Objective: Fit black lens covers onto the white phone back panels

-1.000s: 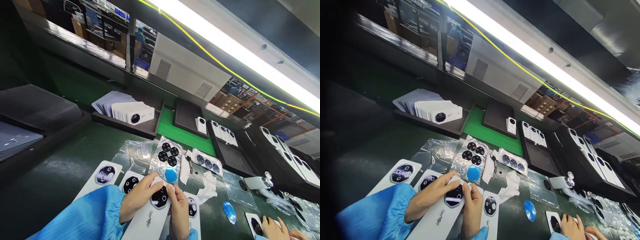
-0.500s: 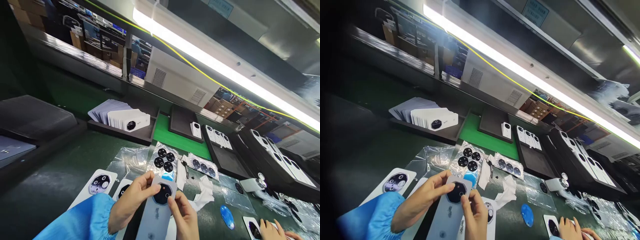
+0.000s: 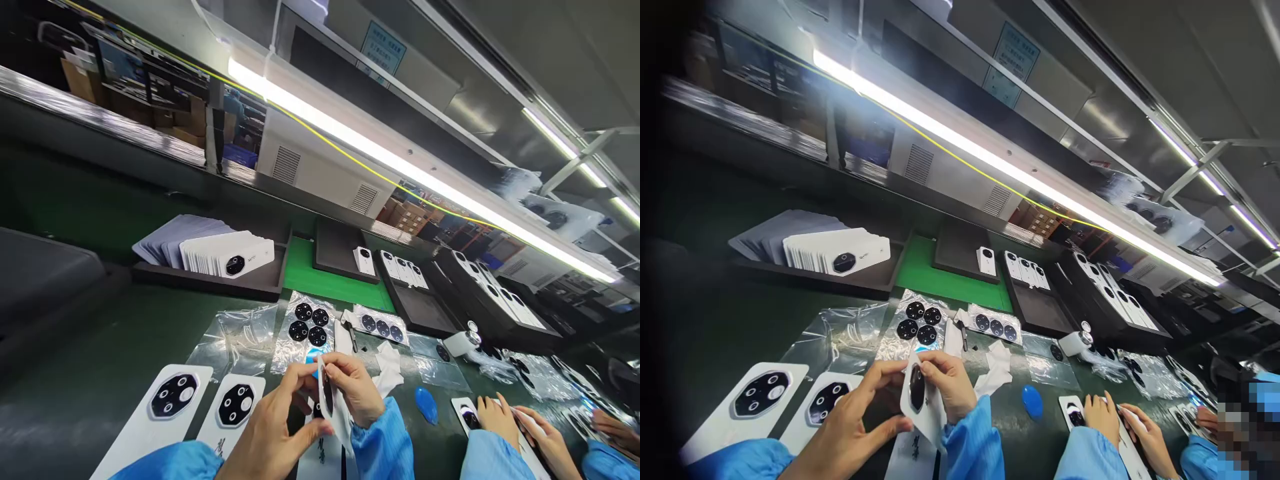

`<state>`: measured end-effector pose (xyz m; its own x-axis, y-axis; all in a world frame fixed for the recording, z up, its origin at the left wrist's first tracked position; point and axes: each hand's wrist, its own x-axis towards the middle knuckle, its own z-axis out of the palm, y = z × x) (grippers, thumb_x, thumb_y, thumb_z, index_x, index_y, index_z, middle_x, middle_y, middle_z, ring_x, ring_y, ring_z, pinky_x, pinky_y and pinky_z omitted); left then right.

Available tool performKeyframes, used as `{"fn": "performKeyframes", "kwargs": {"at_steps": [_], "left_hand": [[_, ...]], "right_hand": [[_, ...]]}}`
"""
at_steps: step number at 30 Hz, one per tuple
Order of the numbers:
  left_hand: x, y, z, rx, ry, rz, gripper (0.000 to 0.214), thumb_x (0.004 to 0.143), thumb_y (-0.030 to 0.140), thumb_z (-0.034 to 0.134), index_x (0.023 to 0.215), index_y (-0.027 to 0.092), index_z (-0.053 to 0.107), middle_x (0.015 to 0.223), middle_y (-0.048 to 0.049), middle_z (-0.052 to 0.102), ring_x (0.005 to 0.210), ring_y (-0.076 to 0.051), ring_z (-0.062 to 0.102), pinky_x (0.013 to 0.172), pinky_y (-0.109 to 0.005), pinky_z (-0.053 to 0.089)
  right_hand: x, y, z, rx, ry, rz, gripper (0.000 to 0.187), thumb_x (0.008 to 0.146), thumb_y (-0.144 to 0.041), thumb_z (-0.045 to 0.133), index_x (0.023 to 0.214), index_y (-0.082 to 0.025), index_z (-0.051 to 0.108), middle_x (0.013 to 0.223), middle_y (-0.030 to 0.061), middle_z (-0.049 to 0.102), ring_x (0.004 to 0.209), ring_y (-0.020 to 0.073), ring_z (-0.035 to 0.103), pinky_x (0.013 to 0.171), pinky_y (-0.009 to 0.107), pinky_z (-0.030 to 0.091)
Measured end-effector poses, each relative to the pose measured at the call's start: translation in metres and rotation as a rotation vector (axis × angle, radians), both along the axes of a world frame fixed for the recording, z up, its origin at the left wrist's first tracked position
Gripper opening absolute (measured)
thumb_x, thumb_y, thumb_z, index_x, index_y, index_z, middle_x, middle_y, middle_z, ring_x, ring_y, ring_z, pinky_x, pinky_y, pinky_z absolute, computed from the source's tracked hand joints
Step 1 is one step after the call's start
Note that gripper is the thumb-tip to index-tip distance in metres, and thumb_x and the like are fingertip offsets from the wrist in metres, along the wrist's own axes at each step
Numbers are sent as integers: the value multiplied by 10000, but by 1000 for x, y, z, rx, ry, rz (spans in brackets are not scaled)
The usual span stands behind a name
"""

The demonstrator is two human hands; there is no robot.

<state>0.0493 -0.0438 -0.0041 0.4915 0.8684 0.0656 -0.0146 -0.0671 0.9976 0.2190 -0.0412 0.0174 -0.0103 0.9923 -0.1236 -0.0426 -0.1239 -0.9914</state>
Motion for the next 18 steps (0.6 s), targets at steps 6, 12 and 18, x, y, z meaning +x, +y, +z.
{"fn": "performKeyframes", "kwargs": {"at_steps": [6, 12, 18], "left_hand": [[-2, -1, -3, 27, -3, -7, 471, 728, 477, 731, 1095, 276, 514, 1034, -53, 695, 929, -279, 656, 790, -340, 514], [-3, -1, 2, -12, -12, 0, 451, 706, 446, 750, 1069, 275, 545, 1036, -60, 704, 986, -303, 647, 756, -336, 522], [-3, -1, 1, -16, 2, 23, 444, 691, 427, 759, 1055, 281, 550, 1005, -45, 709, 980, -303, 651, 731, -323, 524]], "right_hand": [[-3, 2, -10, 0, 16, -2, 453, 544, -581, 801, 761, -186, 751, 652, 3, 646, 616, 128, 546, 653, 259, 413], [-6, -2, -7, 8, 5, -19, 394, 607, -542, 784, 779, -188, 752, 658, 3, 640, 636, 136, 557, 665, 264, 424], [-8, -3, 1, 41, -58, -11, 383, 640, -558, 753, 775, -199, 755, 645, -4, 630, 619, 133, 538, 658, 264, 425]]}}
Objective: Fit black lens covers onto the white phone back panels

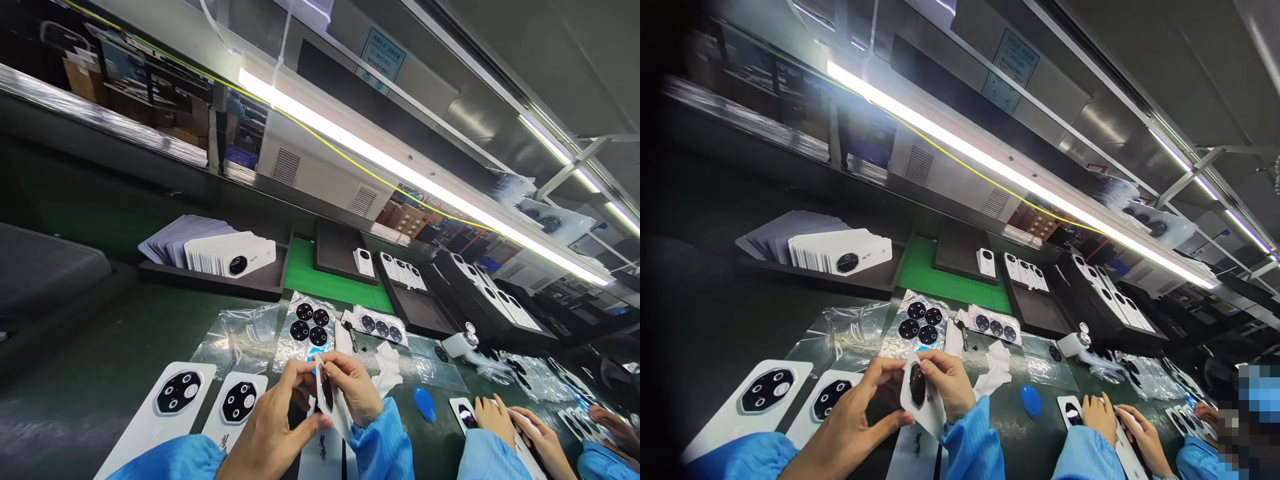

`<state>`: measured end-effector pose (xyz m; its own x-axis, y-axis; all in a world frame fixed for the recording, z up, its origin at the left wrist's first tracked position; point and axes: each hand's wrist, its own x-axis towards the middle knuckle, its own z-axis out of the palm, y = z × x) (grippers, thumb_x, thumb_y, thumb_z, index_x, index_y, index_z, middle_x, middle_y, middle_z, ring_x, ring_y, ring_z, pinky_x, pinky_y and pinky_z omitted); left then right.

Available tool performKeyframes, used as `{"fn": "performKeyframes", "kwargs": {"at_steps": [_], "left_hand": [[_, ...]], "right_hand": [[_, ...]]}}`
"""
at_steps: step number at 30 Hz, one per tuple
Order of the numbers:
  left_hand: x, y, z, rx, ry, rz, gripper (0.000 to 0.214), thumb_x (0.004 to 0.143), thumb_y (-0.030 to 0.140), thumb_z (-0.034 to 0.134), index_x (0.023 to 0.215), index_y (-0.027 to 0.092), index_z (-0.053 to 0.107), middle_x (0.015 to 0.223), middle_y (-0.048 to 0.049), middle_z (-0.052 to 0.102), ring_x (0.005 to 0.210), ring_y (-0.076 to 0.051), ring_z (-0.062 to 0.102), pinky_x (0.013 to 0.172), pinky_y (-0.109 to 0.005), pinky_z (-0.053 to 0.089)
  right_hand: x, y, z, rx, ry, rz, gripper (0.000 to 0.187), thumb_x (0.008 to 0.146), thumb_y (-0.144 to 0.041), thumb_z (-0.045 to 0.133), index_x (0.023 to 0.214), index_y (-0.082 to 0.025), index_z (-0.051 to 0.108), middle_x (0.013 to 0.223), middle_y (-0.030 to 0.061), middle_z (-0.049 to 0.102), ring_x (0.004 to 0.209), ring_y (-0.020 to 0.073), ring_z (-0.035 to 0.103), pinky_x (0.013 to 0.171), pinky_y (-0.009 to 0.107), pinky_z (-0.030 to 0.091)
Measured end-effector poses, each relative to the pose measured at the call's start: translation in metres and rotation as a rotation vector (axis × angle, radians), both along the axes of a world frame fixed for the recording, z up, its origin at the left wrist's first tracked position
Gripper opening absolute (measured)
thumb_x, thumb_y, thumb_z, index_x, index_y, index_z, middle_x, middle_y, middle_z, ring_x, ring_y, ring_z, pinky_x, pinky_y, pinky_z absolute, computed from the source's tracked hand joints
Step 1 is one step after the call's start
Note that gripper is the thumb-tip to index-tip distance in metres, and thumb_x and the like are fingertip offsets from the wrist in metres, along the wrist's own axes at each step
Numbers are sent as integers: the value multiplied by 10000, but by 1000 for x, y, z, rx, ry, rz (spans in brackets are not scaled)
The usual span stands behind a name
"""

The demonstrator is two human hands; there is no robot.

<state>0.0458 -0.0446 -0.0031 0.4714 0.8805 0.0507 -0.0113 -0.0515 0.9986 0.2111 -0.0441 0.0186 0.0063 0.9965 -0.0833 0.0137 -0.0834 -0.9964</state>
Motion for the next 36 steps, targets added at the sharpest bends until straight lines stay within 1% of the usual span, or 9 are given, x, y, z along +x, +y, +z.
{"fn": "performKeyframes", "kwargs": {"at_steps": [6, 10, 17, 21, 24, 28, 31, 34, 36], "left_hand": [[-3, 3, 2, -36, -66, -8, 380, 805, 488, 606, 1091, 254, 519, 1034, -56, 670, 1036, -268, 598, 856, -320, 457], [-3, 12, 4, -60, -72, -12, 299, 839, 497, 504, 934, 219, 560, 853, -23, 638, 816, -215, 586, 712, -284, 436], [-13, 24, 9, 136, 144, 82, 178, 847, 372, 478, 753, 224, 504, 748, -18, 617, 714, -204, 564, 664, -280, 398], [-23, 29, 16, 229, 182, 186, 181, 858, 358, 447, 736, 229, 484, 732, -8, 601, 693, -194, 551, 656, -274, 407], [-34, 37, 20, 270, 203, 193, 201, 852, 363, 438, 719, 225, 500, 703, 9, 582, 671, -183, 538, 640, -272, 406], [-61, 50, 28, 287, 188, 261, 231, 826, 425, 491, 838, 224, 604, 867, -23, 645, 866, -222, 593, 669, -271, 443], [-92, 55, 29, 242, 209, 447, 354, 812, 495, 491, 1035, 245, 605, 1092, -45, 651, 1041, -255, 576, 581, -251, 448], [-125, 57, 20, 274, 392, 519, 298, 835, 470, 451, 960, 263, 625, 1032, -24, 662, 961, -240, 602, 686, -282, 471], [-144, 56, 8, 305, 544, 426, 233, 811, 403, 486, 923, 266, 637, 999, -17, 657, 957, -240, 593, 820, -323, 460]], "right_hand": [[4, -2, 15, 100, -169, -58, 323, 664, -531, 741, 766, -226, 768, 719, 4, 654, 715, 161, 550, 715, 271, 408], [-1, -9, 23, 194, -320, -113, 242, 744, -464, 689, 801, -242, 767, 718, 8, 636, 719, 173, 547, 710, 274, 407], [-18, -15, 4, 429, -530, -249, 174, 849, -395, 599, 846, -273, 722, 752, 14, 637, 714, 171, 595, 682, 244, 453], [-17, -10, 3, 437, -625, -89, 222, 883, -353, 548, 1051, -273, 670, 894, 29, 661, 830, 180, 630, 735, 241, 481], [-18, 1, 20, 410, -755, 86, 179, 903, -286, 500, 997, -242, 646, 872, 13, 663, 796, 162, 630, 688, 229, 488], [-35, 37, 62, 529, -1124, 271, 113, 867, -149, 550, 797, -207, 616, 746, -24, 657, 671, 122, 600, 594, 201, 445], [-58, 84, 89, 623, -1240, 264, 106, 878, -139, 561, 840, -203, 637, 852, 11, 682, 829, 157, 603, 734, 262, 440], [-86, 138, 98, 694, -1337, 274, 144, 915, -158, 520, 884, -202, 653, 967, 48, 686, 994, 205, 562, 879, 365, 398], [-103, 171, 94, 714, -1404, 313, 127, 918, -176, 529, 899, -187, 654, 994, 53, 679, 1055, 218, 550, 934, 420, 391]]}}
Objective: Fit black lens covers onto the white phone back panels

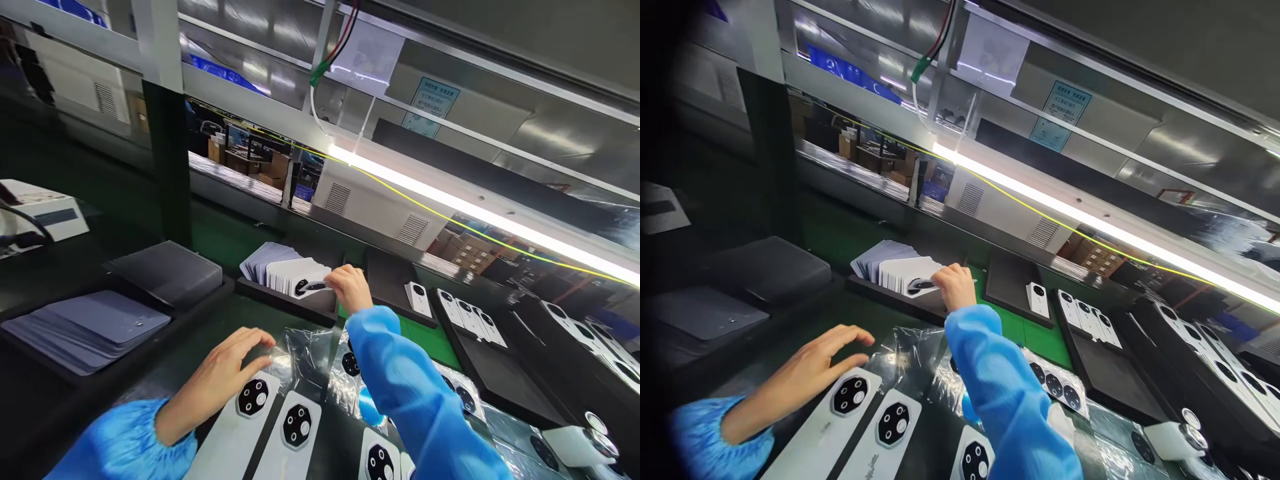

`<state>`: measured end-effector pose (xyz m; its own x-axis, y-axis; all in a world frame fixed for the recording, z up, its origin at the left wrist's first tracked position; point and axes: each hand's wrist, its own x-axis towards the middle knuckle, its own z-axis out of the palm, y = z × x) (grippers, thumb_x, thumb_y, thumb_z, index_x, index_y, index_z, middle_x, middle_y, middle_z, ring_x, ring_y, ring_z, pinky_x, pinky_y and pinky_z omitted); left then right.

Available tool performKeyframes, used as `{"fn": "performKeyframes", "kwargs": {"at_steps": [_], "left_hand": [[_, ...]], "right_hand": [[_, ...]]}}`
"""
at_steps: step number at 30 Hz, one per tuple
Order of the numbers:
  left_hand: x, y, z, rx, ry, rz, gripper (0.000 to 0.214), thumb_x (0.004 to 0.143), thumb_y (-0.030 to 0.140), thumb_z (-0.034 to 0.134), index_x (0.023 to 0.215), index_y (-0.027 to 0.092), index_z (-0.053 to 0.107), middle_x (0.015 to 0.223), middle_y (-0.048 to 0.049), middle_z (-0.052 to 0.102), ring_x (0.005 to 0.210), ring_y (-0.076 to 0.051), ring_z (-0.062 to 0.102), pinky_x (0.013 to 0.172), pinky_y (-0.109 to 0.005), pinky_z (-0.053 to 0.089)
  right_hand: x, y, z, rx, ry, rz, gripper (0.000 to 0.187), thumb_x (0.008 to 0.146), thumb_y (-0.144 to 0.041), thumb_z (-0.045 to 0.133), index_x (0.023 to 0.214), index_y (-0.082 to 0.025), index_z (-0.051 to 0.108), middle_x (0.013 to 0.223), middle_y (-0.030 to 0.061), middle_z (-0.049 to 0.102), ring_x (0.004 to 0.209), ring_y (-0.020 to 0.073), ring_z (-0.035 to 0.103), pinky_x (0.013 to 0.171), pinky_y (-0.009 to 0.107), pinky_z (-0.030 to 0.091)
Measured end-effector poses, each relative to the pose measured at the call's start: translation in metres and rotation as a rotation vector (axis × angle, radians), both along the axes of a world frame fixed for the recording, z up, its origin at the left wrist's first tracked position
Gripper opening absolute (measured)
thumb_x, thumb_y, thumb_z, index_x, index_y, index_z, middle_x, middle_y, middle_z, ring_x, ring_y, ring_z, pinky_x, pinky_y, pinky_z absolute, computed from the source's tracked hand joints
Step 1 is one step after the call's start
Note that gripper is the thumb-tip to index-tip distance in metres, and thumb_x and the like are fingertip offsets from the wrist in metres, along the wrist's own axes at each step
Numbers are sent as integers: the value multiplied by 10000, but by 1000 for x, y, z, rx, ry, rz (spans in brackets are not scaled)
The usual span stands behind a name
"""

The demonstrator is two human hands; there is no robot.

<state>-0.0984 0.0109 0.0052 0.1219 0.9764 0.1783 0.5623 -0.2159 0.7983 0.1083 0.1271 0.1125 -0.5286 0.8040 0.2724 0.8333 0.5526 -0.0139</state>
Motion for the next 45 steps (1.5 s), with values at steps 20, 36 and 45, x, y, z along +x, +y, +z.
{"fn": "performKeyframes", "kwargs": {"at_steps": [20, 36, 45], "left_hand": [[-15, 4, -9, -339, 333, -372, 669, 489, 112, 520, 1154, 181, 512, 1208, -70, 501, 1170, -300, 410, 1056, -456, 246], [53, -13, 1, -226, 302, -591, 560, 539, 164, 754, 1075, 173, 591, 1184, -116, 554, 1168, -357, 455, 1080, -550, 214], [64, -9, -4, -160, 379, -567, 656, 433, 83, 790, 1047, 127, 565, 1213, -172, 523, 1216, -402, 419, 1069, -554, 253]], "right_hand": [[-32, 96, -44, -254, -177, 26, 215, 922, -314, 556, 1108, -218, 604, 1161, 57, 614, 985, 175, 616, 845, 368, 523], [106, -26, -79, -608, -232, -220, 209, 903, -327, 585, 1035, -168, 619, 1045, 44, 643, 872, 156, 634, 756, 341, 545], [101, -35, -110, -534, -129, -317, 294, 895, -332, 593, 1135, -164, 576, 1162, 70, 597, 985, 198, 609, 821, 401, 529]]}}
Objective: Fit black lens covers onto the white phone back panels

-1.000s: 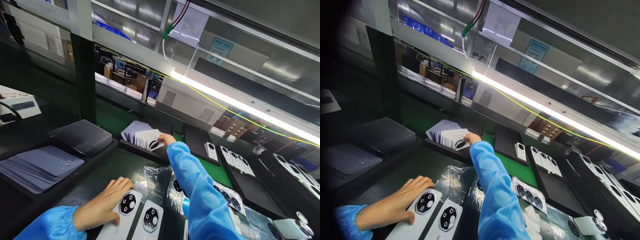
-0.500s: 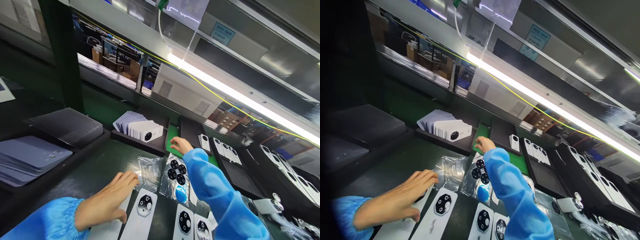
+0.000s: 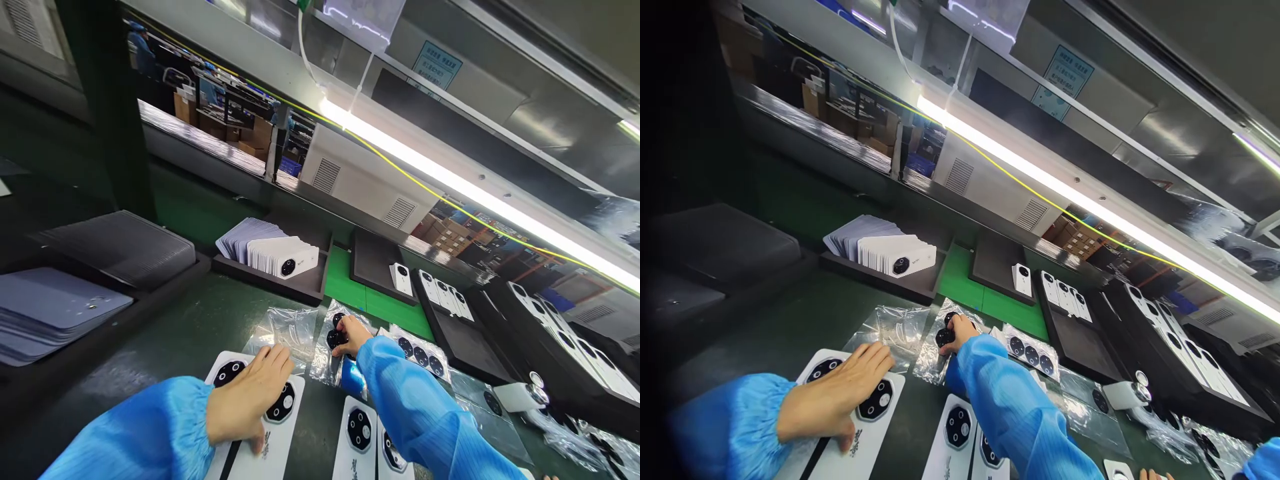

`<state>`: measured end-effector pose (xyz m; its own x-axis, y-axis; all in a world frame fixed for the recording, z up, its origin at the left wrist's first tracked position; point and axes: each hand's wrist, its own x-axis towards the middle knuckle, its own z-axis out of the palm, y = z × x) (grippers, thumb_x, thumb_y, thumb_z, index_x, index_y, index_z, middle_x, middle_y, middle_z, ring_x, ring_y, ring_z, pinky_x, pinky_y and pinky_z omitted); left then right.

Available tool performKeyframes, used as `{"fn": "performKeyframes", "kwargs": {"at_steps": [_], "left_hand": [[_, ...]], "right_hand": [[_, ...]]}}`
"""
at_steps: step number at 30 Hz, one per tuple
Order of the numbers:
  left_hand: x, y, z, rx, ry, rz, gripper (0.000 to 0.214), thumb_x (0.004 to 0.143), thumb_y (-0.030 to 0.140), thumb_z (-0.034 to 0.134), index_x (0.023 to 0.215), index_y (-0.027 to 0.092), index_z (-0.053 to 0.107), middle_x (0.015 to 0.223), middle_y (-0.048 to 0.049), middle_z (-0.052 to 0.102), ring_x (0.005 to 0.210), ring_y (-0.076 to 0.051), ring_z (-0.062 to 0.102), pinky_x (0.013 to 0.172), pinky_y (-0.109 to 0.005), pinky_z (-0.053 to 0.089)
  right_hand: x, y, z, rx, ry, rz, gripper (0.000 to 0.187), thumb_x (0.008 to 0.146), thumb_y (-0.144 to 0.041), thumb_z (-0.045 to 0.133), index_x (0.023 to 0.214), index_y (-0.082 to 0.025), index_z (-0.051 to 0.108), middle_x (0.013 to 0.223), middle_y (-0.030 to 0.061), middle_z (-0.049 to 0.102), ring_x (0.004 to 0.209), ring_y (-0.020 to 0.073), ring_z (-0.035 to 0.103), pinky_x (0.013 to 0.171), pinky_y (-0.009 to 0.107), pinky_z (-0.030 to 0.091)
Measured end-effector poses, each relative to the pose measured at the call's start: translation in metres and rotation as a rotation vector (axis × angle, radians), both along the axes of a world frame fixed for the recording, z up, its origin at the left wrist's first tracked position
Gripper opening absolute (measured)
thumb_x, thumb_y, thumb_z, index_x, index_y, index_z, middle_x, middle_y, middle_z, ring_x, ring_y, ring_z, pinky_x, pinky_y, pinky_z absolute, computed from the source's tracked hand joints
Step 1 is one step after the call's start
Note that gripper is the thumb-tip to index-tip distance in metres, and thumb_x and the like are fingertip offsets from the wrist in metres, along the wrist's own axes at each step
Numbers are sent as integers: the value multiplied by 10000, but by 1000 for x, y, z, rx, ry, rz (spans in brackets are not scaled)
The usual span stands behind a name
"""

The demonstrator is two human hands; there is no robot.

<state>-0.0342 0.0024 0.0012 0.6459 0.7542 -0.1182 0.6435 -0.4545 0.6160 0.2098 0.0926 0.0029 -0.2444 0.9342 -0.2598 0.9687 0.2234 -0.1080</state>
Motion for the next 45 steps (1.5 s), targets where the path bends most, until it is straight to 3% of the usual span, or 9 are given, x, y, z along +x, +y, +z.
{"fn": "performKeyframes", "kwargs": {"at_steps": [5, 8, 11, 15, 21, 26, 33, 40, 45], "left_hand": [[-3, -12, 4, -84, -25, 83, 658, 491, -20, 635, 1118, 159, 552, 1351, -140, 443, 1328, -360, 315, 1108, -496, 224], [-10, -18, 1, -223, -154, 102, 766, 536, 7, 552, 1255, 256, 468, 1422, -78, 364, 1330, -322, 340, 1056, -434, 335], [-17, -20, -3, -326, -320, 93, 728, 603, 85, 533, 1285, 312, 419, 1327, -38, 442, 1158, -288, 512, 967, -394, 414], [-20, -18, -10, -471, -412, 66, 737, 628, 141, 552, 1317, 271, 326, 1205, -55, 518, 1092, -268, 528, 957, -389, 397], [-5, -11, -32, -744, -884, 254, 780, 624, 262, 615, 1298, 313, 225, 974, 7, 463, 764, -141, 517, 644, -272, 449], [8, -6, -38, -692, -985, 419, 681, 638, 303, 606, 1254, 265, 317, 987, -16, 529, 787, -167, 576, 661, -293, 481], [21, -15, -15, -536, -845, 444, 640, 730, 270, 506, 1336, 238, 300, 1203, -80, 572, 880, -205, 644, 776, -330, 521], [35, -5, -7, -623, -882, 346, 628, 714, 327, 533, 1303, 220, 341, 1175, -88, 594, 1024, -252, 615, 801, -347, 530], [50, 5, -7, -701, -956, 296, 667, 686, 265, 554, 1317, 218, 345, 1243, -87, 582, 1121, -248, 571, 867, -341, 501]], "right_hand": [[-2, 4, -1, 11, 2, -33, 294, 893, -338, 596, 1124, -158, 579, 1147, 68, 601, 968, 194, 613, 805, 393, 532], [-3, 0, -3, 36, 13, -37, 298, 898, -343, 587, 1135, -161, 573, 1139, 66, 603, 947, 187, 618, 797, 388, 534], [-3, -8, -5, 67, 30, -28, 291, 904, -345, 577, 1139, -172, 573, 1150, 67, 600, 941, 182, 616, 799, 383, 533], [-3, -18, -7, 103, 64, 19, 281, 895, -340, 585, 1128, -185, 581, 1208, 75, 573, 1038, 209, 580, 876, 423, 498], [-4, -25, -5, 98, 130, 93, 365, 752, -271, 724, 1079, -166, 599, 1211, 92, 549, 1049, 225, 552, 891, 418, 481], [-9, -28, 1, 107, 157, 90, 394, 684, -188, 721, 1063, -151, 617, 1095, 112, 557, 979, 244, 559, 883, 436, 476], [-4, -38, 21, 191, 278, 28, 456, 666, -133, 642, 1111, -180, 550, 1062, 98, 518, 1025, 261, 541, 928, 433, 453], [18, -92, 54, 257, 457, -116, 350, 721, -260, 597, 1067, -281, 543, 933, 54, 546, 751, 220, 552, 701, 387, 515], [40, -134, 49, 318, 661, -198, 350, 778, -376, 607, 1123, -385, 554, 967, 44, 569, 696, 212, 558, 728, 391, 521]]}}
